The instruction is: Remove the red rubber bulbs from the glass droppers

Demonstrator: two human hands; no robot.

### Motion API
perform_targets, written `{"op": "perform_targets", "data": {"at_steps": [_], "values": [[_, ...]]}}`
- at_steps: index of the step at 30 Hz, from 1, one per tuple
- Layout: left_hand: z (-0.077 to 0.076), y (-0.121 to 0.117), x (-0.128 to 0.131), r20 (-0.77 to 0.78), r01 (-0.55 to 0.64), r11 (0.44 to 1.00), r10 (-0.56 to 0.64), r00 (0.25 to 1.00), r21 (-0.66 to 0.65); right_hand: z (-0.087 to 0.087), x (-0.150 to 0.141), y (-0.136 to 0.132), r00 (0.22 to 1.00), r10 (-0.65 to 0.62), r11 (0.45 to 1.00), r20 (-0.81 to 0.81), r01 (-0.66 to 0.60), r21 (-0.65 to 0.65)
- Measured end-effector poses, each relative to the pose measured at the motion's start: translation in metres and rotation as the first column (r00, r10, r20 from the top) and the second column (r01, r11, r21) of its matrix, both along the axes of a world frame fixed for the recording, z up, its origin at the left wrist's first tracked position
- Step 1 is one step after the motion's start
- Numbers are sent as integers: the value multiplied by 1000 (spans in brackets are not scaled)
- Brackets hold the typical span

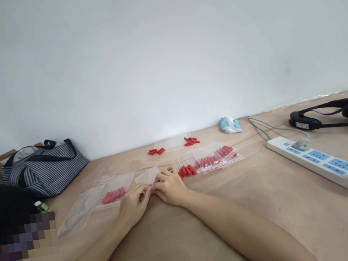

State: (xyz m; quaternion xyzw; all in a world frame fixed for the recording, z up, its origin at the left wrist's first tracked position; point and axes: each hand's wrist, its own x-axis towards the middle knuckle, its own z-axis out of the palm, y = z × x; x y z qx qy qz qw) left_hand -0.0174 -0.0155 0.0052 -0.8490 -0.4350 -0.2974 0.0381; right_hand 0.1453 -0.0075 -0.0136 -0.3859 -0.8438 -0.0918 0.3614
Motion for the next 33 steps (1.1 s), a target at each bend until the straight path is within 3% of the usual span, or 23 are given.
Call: {"op": "perform_targets", "data": {"at_steps": [3,8,12,18,24,27,30,33], "values": [[3,1,-2,2,34,999,-34,999,-42,0,-2,-1,1000,-2,1000,31,2,-10],[7,2,-5,58,189,974,-183,981,-124,3,-2,-5,992,6,1000,125,-7,6],[3,0,-2,111,207,972,-196,974,-108,3,-2,-4,991,39,999,131,-38,-16],[-5,4,-3,134,48,999,-46,990,-11,6,-7,-11,969,141,990,201,-141,-14],[-4,5,-9,309,-91,994,67,949,65,11,2,-17,951,170,983,260,-181,18],[1,4,-12,260,16,999,-25,965,38,11,11,-17,959,170,986,226,-165,-37],[4,7,-18,147,185,980,-172,974,-78,12,20,-18,954,268,955,132,-245,-168],[6,13,-22,53,181,974,-176,983,-139,13,28,-21,924,382,890,-7,-369,-268]]}}
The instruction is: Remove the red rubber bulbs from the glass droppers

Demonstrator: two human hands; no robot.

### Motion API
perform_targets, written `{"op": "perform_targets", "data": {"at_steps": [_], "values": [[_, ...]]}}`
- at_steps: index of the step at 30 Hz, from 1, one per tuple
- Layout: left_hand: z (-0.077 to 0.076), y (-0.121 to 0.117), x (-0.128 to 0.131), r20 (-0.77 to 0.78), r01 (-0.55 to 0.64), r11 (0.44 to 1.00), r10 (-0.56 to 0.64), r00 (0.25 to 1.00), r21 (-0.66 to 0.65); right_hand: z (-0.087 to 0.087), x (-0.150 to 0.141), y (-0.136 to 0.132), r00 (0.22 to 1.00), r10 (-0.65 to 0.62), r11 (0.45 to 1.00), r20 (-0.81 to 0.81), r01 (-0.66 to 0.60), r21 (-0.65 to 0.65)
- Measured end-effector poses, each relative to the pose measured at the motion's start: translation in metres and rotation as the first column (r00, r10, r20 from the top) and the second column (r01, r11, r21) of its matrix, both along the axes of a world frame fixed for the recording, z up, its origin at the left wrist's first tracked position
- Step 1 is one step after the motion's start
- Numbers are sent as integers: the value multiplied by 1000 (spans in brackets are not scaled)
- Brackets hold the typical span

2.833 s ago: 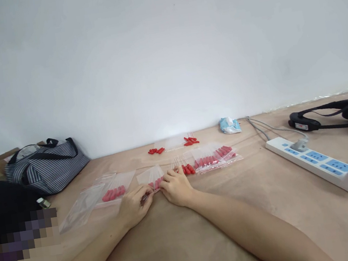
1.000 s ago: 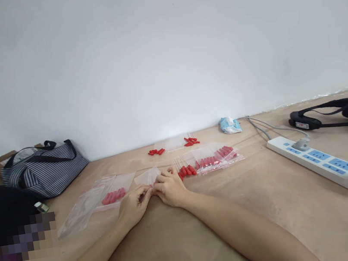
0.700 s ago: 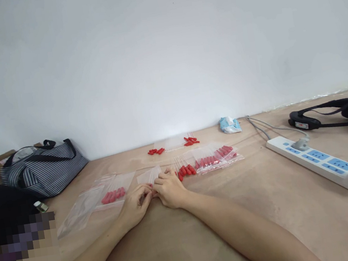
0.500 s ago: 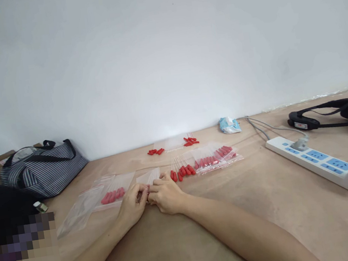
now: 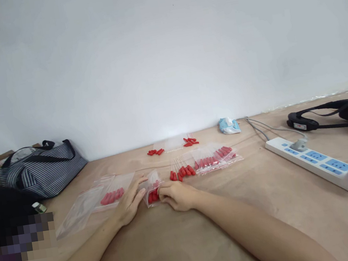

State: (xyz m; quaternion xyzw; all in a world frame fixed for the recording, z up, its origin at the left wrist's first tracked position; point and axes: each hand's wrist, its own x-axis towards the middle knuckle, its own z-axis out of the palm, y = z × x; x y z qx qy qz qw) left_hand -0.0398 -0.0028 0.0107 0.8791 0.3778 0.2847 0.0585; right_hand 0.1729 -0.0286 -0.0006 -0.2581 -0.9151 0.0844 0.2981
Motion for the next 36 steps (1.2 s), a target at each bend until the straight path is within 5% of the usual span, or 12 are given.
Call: {"op": "perform_targets", "data": {"at_steps": [4,10,15,25,36], "values": [[3,-1,0,-115,21,1000,-23,993,-14,-2,6,-5,995,15,993,-95,-26,-113],[7,-14,5,-163,24,1000,-22,986,8,-6,5,-7,923,-358,930,-141,339,-141],[3,-11,3,-145,41,999,-43,988,-17,2,1,-13,897,-438,891,-54,426,-158],[1,-4,0,-217,129,983,-155,964,-130,4,10,-6,929,-369,885,4,353,-303],[6,-10,3,-135,67,991,-82,987,-112,13,-8,-15,899,-429,841,88,433,-325]]}}
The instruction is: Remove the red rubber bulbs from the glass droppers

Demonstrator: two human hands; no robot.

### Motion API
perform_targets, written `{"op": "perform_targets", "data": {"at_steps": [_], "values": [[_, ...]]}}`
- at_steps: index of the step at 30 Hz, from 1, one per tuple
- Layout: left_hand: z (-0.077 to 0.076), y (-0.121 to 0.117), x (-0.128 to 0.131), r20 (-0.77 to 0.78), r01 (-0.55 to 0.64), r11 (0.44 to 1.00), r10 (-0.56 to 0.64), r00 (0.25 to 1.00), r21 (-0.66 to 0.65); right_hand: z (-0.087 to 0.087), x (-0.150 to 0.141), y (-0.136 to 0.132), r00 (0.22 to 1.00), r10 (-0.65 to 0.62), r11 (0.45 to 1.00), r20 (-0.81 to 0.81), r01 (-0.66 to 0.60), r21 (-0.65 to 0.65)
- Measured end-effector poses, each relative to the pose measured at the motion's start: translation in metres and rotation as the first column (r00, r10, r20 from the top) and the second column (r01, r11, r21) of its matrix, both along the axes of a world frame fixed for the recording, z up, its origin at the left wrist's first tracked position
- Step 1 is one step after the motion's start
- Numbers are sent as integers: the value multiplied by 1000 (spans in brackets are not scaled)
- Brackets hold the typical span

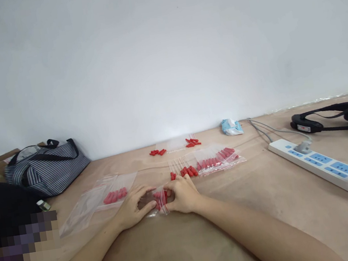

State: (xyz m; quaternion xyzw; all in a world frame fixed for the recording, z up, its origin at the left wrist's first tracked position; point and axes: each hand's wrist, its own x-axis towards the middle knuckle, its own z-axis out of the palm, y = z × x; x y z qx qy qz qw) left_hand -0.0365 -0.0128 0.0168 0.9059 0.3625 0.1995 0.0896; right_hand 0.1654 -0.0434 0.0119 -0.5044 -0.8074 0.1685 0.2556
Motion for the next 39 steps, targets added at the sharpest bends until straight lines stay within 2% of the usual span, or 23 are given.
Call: {"op": "perform_targets", "data": {"at_steps": [6,9,12,14,19,23,30,36,39], "values": [[-3,4,-4,14,28,999,-27,1000,-30,4,-2,1,997,48,999,68,-46,-24],[-3,5,-6,25,58,996,-57,998,-70,4,-3,-3,992,62,995,111,-71,76],[-2,5,-7,47,34,993,-29,998,-109,4,-6,-8,983,42,976,179,-79,202],[-2,4,-6,42,20,992,-15,999,-121,4,-6,-9,976,46,971,212,-94,222],[-1,4,-6,53,48,990,-41,998,-133,3,-3,-6,978,155,977,141,-173,124],[-2,6,-7,66,48,987,-38,997,-156,1,-4,-2,988,127,988,84,-133,80],[-4,6,-8,85,45,983,-30,996,-181,-3,-8,-4,988,152,965,14,-151,215],[0,4,-6,70,57,982,-44,997,-182,-2,-4,-2,974,222,960,40,-226,168],[1,4,-5,74,61,979,-47,996,-194,-3,-4,-1,973,232,957,-15,-225,181]]}}
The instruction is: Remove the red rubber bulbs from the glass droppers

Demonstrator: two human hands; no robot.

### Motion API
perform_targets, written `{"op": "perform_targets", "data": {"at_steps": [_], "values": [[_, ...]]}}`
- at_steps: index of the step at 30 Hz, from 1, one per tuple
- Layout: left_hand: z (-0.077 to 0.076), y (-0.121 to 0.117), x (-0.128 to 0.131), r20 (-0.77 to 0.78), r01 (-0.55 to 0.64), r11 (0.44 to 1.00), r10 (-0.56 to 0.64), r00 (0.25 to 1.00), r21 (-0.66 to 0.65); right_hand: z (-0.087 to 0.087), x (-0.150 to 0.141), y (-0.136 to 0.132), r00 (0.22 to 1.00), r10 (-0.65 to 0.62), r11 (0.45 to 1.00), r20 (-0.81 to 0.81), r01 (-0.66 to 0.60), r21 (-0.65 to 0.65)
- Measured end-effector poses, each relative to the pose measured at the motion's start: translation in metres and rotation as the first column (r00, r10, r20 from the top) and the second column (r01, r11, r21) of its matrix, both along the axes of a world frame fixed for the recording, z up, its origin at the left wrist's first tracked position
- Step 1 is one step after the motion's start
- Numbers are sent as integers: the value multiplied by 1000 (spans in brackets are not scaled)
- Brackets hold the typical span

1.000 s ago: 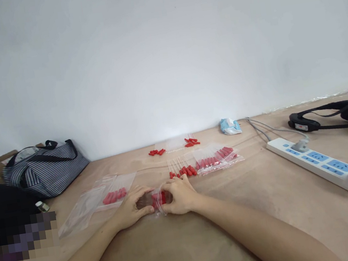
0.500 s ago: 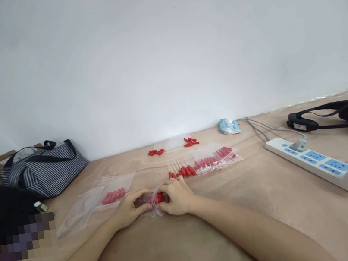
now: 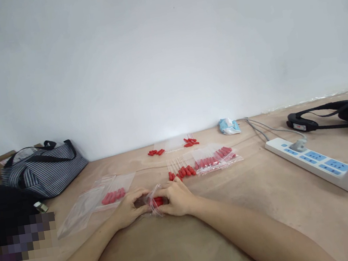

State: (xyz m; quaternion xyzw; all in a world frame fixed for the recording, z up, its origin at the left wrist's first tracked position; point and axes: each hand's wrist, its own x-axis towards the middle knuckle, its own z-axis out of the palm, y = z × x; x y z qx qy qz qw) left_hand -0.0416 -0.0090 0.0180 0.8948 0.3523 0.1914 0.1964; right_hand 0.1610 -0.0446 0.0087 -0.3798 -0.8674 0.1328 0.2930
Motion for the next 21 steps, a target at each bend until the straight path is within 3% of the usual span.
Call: {"op": "perform_targets", "data": {"at_steps": [5,9,13,16,18,21], "values": [[-2,1,-1,8,-23,999,23,1000,-25,-3,0,1,976,-10,992,-219,-19,-127],[-4,3,-3,-6,-86,996,86,996,-32,-5,3,8,909,-95,965,-406,-16,-263],[-3,2,-2,-36,-115,992,113,993,-55,-3,13,22,802,-202,823,-562,-172,-542],[0,2,-3,-35,-135,986,133,991,-96,5,29,33,753,-242,740,-613,-265,-618],[2,4,-5,-46,-181,974,177,983,-137,11,44,40,731,-281,736,-622,-252,-628],[12,9,-13,-89,-207,950,191,978,-233,18,69,48,675,-375,777,-636,-145,-612]]}}
